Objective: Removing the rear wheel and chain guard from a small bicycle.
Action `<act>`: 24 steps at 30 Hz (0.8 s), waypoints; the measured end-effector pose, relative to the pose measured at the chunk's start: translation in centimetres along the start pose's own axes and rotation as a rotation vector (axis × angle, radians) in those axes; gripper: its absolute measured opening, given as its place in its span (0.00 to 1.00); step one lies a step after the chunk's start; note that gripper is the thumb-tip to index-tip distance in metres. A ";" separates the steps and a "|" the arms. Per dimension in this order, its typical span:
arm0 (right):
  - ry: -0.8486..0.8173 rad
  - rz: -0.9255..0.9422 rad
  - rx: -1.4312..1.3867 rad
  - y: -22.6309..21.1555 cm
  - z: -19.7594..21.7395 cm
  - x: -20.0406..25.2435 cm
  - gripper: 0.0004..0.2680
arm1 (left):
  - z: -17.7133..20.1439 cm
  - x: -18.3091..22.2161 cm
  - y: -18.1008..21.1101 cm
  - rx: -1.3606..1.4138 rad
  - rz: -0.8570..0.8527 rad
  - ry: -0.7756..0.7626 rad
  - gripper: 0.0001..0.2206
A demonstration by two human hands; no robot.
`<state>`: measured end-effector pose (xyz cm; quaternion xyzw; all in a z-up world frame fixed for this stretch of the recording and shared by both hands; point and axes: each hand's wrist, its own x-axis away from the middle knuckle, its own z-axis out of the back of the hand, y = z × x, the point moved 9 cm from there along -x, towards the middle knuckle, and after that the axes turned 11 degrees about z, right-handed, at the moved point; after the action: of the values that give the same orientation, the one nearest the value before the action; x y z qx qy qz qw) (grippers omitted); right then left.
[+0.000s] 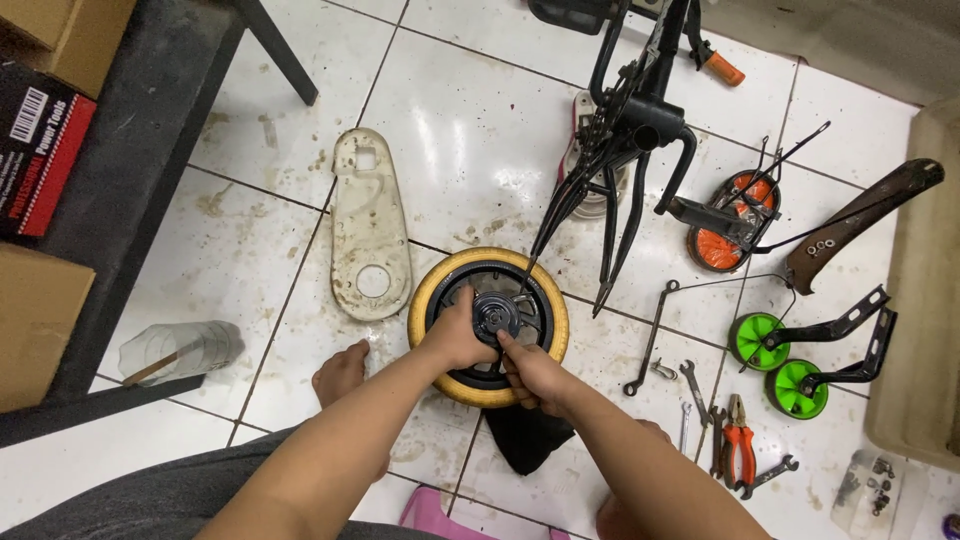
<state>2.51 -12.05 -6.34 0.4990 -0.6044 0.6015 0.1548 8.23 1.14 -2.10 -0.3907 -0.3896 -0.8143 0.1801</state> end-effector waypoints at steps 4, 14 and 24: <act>0.038 0.015 0.003 0.1 0.1 0.2 0.22 | -0.1 0.1 0.3 0.015 -0.004 0.002 0.34; 0.166 0.020 -0.015 0.9 0.4 0.5 0.22 | -0.5 0.8 0.5 0.027 0.036 0.014 0.34; 0.272 -0.056 -0.141 -1.5 -1.8 1.6 0.19 | -0.9 -2.3 -1.6 0.141 0.103 0.070 0.42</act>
<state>2.21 -10.77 -3.85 0.4172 -0.6045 0.6151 0.2867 8.32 1.44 -5.00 -0.3678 -0.4187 -0.7877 0.2626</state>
